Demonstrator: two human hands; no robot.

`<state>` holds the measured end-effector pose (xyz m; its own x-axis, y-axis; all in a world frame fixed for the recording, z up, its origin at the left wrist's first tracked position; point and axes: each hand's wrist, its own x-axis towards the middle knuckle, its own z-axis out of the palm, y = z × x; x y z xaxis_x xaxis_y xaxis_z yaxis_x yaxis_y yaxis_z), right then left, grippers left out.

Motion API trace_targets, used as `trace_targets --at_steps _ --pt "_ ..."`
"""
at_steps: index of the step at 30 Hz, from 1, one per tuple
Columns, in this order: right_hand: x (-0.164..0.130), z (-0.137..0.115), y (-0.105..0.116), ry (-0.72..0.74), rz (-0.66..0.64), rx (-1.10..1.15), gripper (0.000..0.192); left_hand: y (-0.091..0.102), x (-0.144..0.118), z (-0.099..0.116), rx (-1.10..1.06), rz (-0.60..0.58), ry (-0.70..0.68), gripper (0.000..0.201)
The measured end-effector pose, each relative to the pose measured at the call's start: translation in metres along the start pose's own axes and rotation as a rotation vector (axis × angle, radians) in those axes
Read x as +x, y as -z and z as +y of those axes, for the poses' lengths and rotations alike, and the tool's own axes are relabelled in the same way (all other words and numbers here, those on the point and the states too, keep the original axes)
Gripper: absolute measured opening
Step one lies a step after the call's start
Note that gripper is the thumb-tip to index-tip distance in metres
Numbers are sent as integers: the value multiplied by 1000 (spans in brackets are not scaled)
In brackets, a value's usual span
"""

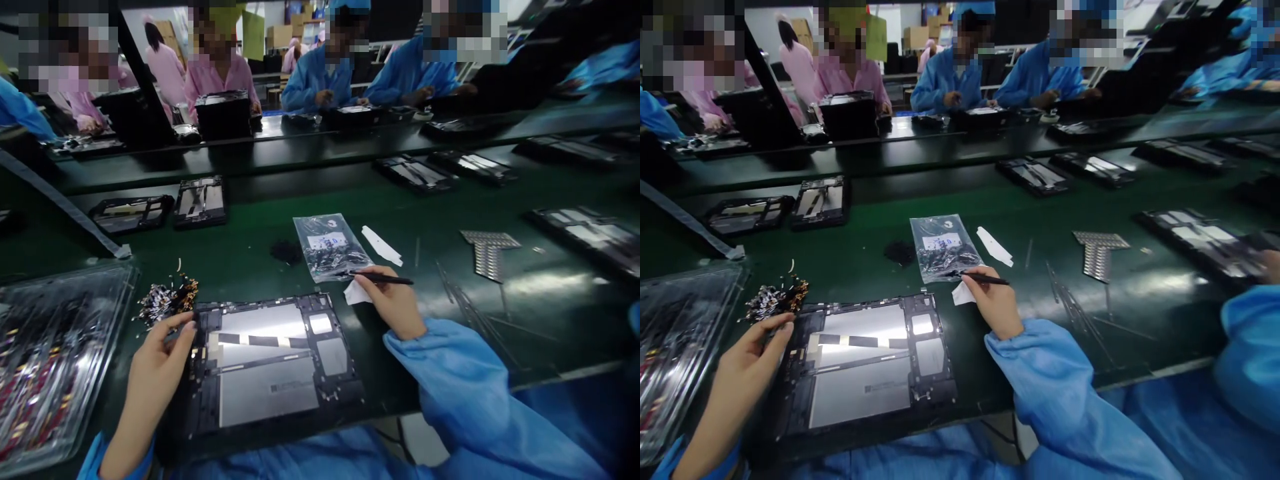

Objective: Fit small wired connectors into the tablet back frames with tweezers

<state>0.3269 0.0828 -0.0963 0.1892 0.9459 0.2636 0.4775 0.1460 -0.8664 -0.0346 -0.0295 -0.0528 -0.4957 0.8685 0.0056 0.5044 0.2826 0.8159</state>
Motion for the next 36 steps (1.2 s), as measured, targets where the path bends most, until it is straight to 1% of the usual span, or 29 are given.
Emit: trace_targets --at_steps 4,9,12,16,20,23,24,25,26,28,30,32,34,35,36 --pt "0 2 0 0 -7 -30 26 -4 0 -6 -57 -65 61 46" --pt "0 2 -1 0 -31 -9 28 -3 2 -9 14 -36 27 45" --pt "0 3 -2 -11 -21 12 30 -2 1 -10 73 -20 39 46" --pt "1 7 -2 -42 -25 51 29 -2 0 -10 59 -9 33 44" --pt "2 9 1 -94 -34 131 31 -3 -4 -4 -65 -5 99 43" --pt "0 -2 3 -132 -57 220 33 0 -9 11 -348 -17 204 48" --pt "-2 -10 3 -141 -73 245 33 2 -12 18 -456 -51 250 51" --pt "-5 -19 2 -150 -94 273 32 4 -15 26 -550 -111 299 53" --pt "-9 -30 0 -163 -129 311 31 6 -19 34 -619 -194 346 54" --pt "-18 -55 -6 -201 -245 411 28 7 -28 51 -684 -375 409 53" --pt "-28 -79 -15 -239 -411 528 26 5 -36 66 -711 -534 423 50" --pt "-38 -99 -24 -264 -585 624 24 -1 -41 76 -724 -680 414 48" --pt "-44 -114 -34 -281 -735 702 23 -8 -44 79 -726 -829 400 48" --pt "-46 -119 -38 -294 -797 734 22 -10 -44 79 -728 -878 389 46" --pt "-48 -123 -42 -313 -845 762 21 -12 -45 78 -736 -900 379 44"
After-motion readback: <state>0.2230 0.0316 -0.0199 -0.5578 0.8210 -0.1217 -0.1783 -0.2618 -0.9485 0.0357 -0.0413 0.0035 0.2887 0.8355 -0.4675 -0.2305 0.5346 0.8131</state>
